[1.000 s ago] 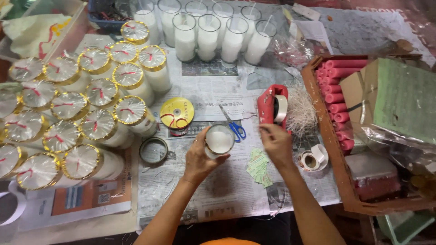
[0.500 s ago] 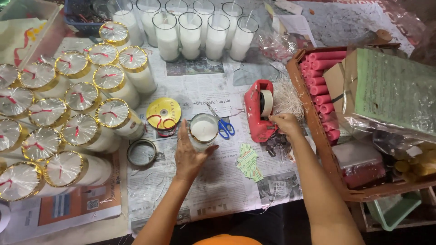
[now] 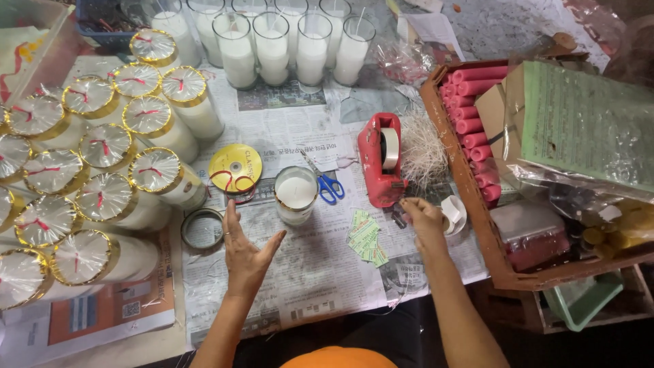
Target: Wrapping glass candle holders in protective plastic film and applying decorative gold trim to the rims.
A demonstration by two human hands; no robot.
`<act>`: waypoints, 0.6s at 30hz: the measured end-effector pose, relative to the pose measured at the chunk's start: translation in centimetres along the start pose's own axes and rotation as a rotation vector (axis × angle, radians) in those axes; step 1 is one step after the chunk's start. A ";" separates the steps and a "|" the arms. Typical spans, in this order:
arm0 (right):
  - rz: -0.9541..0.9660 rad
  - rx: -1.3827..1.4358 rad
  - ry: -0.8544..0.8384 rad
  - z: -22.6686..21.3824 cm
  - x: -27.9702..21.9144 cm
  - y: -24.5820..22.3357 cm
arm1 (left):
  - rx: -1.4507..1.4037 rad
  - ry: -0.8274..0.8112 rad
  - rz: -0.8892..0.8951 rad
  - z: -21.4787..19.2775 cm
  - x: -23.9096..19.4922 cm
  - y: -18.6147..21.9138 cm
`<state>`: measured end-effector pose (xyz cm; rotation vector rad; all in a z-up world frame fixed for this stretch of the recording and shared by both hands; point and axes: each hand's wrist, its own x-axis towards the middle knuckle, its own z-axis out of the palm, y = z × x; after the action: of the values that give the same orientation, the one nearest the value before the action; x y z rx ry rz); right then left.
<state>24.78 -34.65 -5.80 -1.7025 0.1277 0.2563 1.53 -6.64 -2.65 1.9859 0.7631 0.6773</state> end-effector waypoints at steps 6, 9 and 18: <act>0.526 0.551 -0.237 1.8 2.2 4.3 | 0.008 0.032 0.037 0.7 -0.6 0.1; 0.549 0.444 -0.412 3.5 1.5 5.1 | 0.019 0.048 0.064 0.1 -0.6 0.2; -0.391 -0.350 -0.758 5.8 -5.4 -8.2 | -0.002 0.169 0.272 -1.0 -0.2 1.9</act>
<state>20.90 -28.06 2.64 -1.8168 -0.8427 0.6346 1.17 -7.05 -0.58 2.0692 0.5943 1.0158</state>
